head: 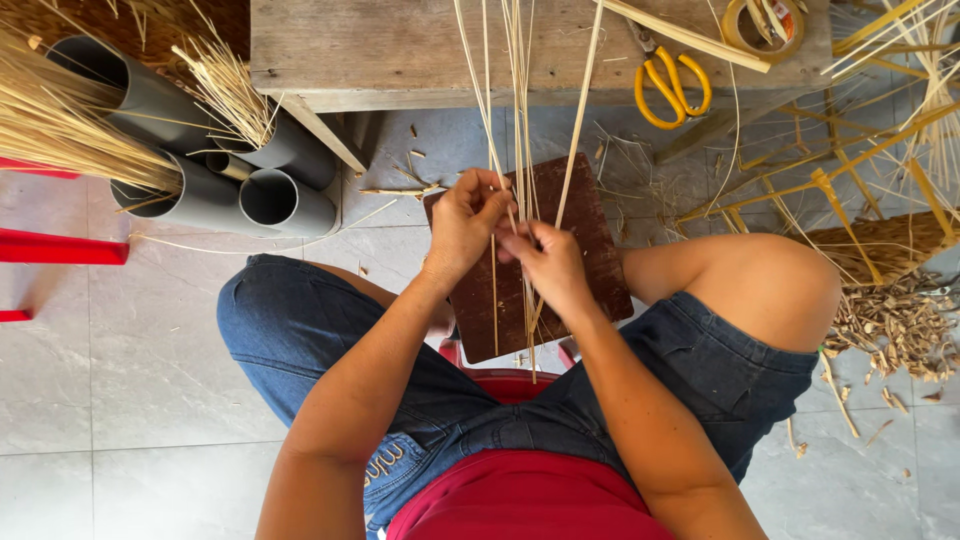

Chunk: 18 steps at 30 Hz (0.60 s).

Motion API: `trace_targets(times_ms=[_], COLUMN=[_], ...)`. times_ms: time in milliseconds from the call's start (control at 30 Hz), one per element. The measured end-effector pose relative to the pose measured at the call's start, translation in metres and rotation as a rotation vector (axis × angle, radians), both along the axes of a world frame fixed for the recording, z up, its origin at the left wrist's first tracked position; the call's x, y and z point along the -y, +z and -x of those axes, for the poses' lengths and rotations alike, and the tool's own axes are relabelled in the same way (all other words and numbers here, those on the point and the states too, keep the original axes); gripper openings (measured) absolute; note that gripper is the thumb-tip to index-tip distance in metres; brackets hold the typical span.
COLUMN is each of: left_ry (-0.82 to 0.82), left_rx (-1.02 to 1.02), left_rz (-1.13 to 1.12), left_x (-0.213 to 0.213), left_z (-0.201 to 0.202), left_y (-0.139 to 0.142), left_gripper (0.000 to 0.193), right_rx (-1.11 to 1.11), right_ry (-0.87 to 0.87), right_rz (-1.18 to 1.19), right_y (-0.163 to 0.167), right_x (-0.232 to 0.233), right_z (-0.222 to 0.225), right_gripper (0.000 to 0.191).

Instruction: The person sits on the floor with a small board on their lap and uses a knife to split and trim thin bamboo strips, drawing each strip through the blade to shave it, then setting finished strips aside and taking the next one.

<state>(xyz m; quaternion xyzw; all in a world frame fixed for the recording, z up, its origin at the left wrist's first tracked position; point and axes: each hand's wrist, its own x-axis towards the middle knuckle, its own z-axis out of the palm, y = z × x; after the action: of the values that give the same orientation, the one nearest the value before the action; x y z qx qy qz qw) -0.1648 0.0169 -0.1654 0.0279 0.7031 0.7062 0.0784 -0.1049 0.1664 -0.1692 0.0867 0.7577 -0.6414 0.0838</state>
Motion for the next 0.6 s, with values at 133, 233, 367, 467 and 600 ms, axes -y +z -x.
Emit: trace_targets(times_ms=[133,233,367,467,600], left_ry=[0.084,0.170,0.300,0.345,0.274], left_rx=[-0.095,-0.166,-0.283,-0.252,-0.165], left_rz=[-0.178,-0.287,-0.220,-0.276,-0.336], left_x=[0.016,0.038,0.068,0.074,0.073], left_z=[0.015,0.028,0.041,0.045,0.044], left_y=[0.008,0.020,0.035,0.040,0.042], left_gripper=[0.004,0.004,0.004,0.007,0.015], right_rx=[0.117,0.186,0.208,0.169,0.134], right_ry=[0.032,0.045,0.067,0.094,0.175], right_rz=[0.132,0.205,0.146,0.132,0.201], right_y=[0.010,0.012,0.010,0.010,0.010], right_x=[0.005,0.001,0.003,0.005,0.004], right_z=[-0.014,-0.021,-0.039,-0.052,-0.054], right_gripper=[0.013,0.008,0.016,0.017,0.013])
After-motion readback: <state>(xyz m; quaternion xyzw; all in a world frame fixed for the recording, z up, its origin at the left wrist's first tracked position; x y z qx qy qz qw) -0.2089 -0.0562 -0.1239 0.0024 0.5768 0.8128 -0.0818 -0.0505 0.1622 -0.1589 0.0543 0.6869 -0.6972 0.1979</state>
